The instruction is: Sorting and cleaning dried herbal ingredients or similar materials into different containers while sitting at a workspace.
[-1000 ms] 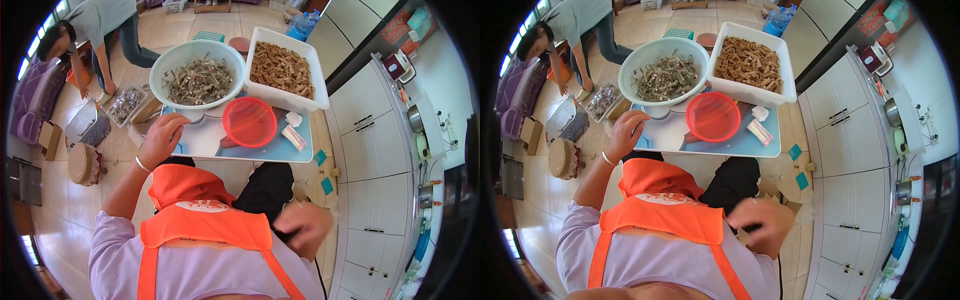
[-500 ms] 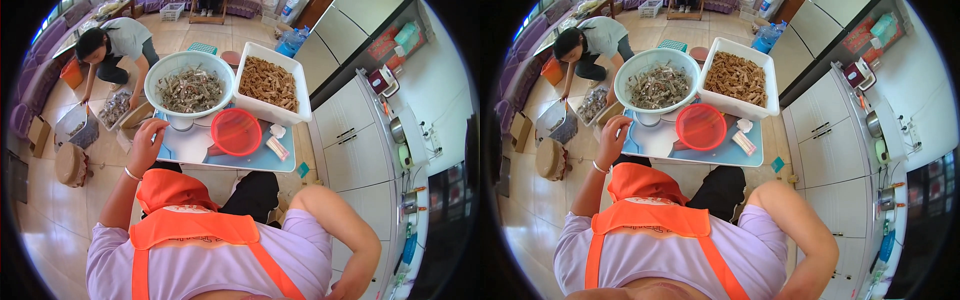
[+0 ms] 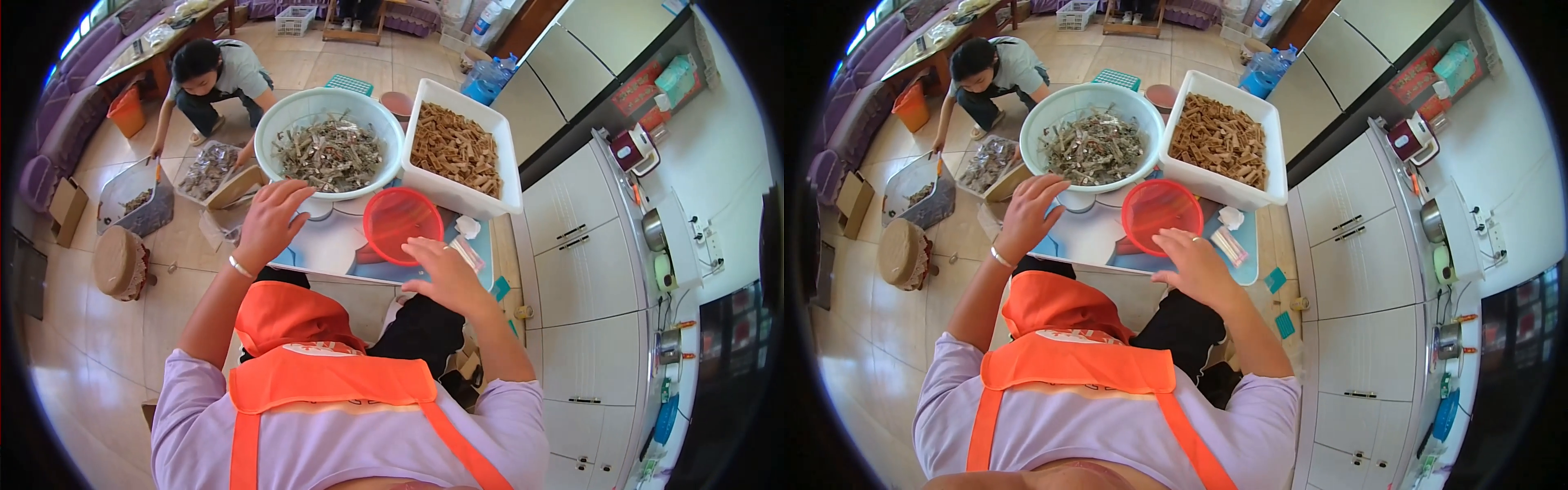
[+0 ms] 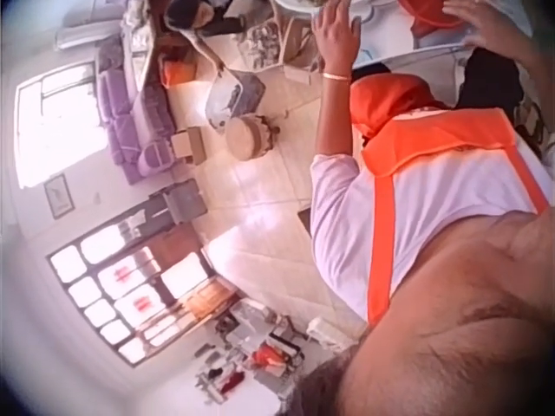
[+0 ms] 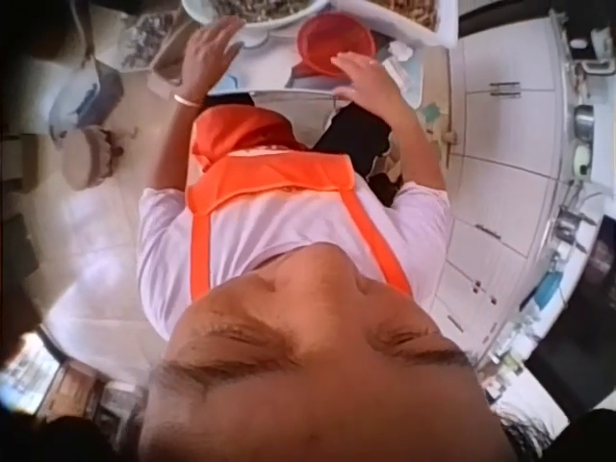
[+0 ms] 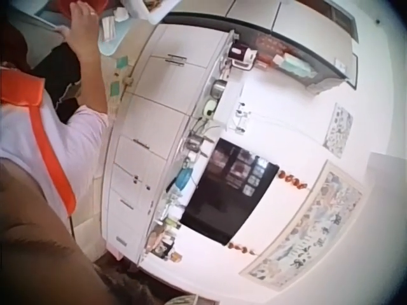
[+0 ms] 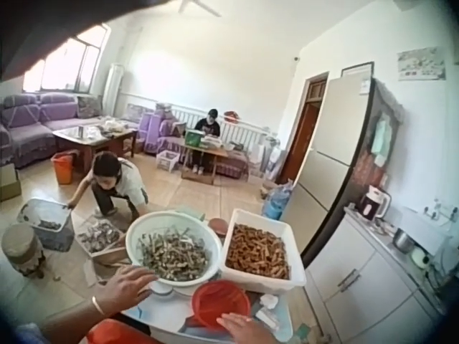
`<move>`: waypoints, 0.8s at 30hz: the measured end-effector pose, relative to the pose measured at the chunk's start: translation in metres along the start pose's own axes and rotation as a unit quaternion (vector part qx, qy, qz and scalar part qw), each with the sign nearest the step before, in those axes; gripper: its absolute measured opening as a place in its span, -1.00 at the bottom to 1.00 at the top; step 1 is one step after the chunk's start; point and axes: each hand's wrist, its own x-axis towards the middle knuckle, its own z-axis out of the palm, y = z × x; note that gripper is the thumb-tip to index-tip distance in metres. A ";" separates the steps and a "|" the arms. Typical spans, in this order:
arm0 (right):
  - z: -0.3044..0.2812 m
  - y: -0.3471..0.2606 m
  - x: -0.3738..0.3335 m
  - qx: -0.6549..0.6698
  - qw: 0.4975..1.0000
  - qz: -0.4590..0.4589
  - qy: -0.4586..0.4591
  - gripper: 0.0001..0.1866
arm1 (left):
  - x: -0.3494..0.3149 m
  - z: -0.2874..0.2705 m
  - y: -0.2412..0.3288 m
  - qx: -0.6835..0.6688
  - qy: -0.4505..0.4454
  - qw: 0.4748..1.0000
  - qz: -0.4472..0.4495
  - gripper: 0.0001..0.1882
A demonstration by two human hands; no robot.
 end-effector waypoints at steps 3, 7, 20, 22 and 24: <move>0.053 0.026 0.002 -0.041 0.999 0.011 0.026 -0.38 | 0.015 0.013 -0.016 0.035 -0.066 0.997 0.033 -0.52; 0.095 0.036 0.006 -0.079 0.996 0.009 0.028 -0.63 | 0.022 0.033 -0.028 0.072 -0.186 0.980 -0.006 -0.62; 0.091 0.020 -0.004 -0.050 0.991 -0.056 0.109 -0.63 | 0.068 -0.001 -0.063 -0.038 -0.177 0.978 -0.101 -0.65; 0.087 0.017 -0.018 -0.019 0.979 -0.026 0.201 -0.60 | 0.100 0.009 -0.086 0.013 -0.096 0.995 -0.034 -0.73; 0.107 0.030 -0.054 0.024 0.962 0.030 0.271 -0.67 | 0.148 0.027 -0.113 0.060 -0.049 0.997 0.014 -0.73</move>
